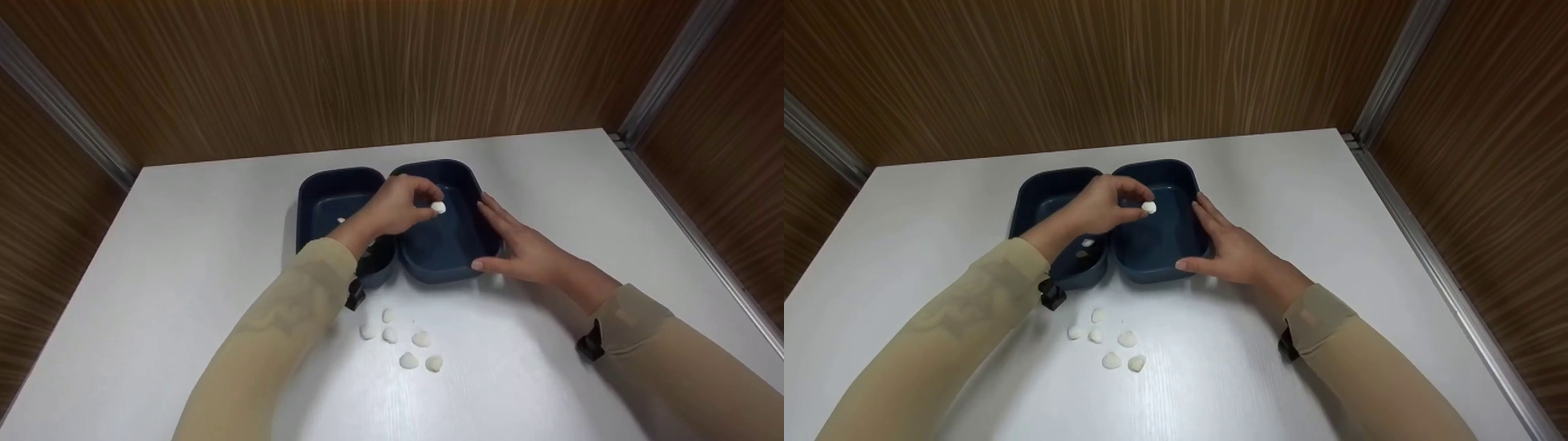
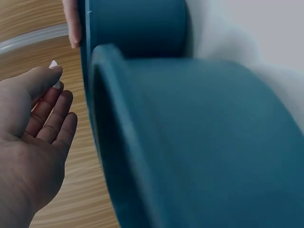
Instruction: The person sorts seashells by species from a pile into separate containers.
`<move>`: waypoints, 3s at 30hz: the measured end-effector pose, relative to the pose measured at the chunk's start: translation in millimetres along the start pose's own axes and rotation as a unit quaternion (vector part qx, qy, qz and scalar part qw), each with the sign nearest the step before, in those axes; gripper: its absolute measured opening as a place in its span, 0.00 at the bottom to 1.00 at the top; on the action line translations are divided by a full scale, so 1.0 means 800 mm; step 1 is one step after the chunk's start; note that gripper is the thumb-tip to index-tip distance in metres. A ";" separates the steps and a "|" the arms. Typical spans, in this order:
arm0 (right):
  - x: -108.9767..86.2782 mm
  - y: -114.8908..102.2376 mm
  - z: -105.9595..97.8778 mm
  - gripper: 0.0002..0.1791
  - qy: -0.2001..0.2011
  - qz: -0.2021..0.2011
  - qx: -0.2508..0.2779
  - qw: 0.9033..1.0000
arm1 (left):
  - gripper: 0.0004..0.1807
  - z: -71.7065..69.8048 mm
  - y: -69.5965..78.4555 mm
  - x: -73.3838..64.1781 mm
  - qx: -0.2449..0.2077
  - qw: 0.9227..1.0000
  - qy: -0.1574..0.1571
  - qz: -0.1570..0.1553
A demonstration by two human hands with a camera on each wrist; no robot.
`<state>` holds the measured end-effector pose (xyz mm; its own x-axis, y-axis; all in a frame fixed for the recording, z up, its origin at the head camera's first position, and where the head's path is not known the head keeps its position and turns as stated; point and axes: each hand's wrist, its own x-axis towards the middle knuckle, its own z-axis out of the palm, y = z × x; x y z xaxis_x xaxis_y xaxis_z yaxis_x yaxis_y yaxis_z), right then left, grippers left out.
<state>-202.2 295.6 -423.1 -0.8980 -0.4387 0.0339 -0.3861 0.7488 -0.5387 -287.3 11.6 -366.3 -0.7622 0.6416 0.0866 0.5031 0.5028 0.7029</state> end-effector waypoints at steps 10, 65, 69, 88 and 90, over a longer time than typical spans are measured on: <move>0.005 -0.003 0.000 0.59 -0.003 -0.008 -0.003 1.000 | 0.18 0.015 -0.004 0.012 0.024 1.000 -0.005 0.000; 0.002 0.019 -0.014 0.58 0.008 0.002 -0.003 1.000 | 0.17 0.028 -0.035 -0.237 -0.019 0.997 -0.048 0.057; 0.001 0.019 -0.014 0.58 0.009 -0.001 -0.001 1.000 | 0.18 0.030 -0.044 -0.239 -0.008 0.997 -0.040 0.063; 0.001 0.021 -0.013 0.58 0.012 -0.005 -0.004 1.000 | 0.17 0.054 -0.070 -0.237 -0.014 0.999 -0.025 0.045; 0.001 0.020 -0.013 0.58 0.013 -0.007 -0.005 1.000 | 0.16 0.055 -0.070 -0.237 -0.015 0.999 -0.026 0.038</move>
<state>-211.2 312.9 -423.0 -0.8977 -0.4361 0.0635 -0.4007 0.7478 -0.5293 -153.0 -112.7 -453.2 -0.7003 0.7061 0.1046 0.5451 0.4343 0.7171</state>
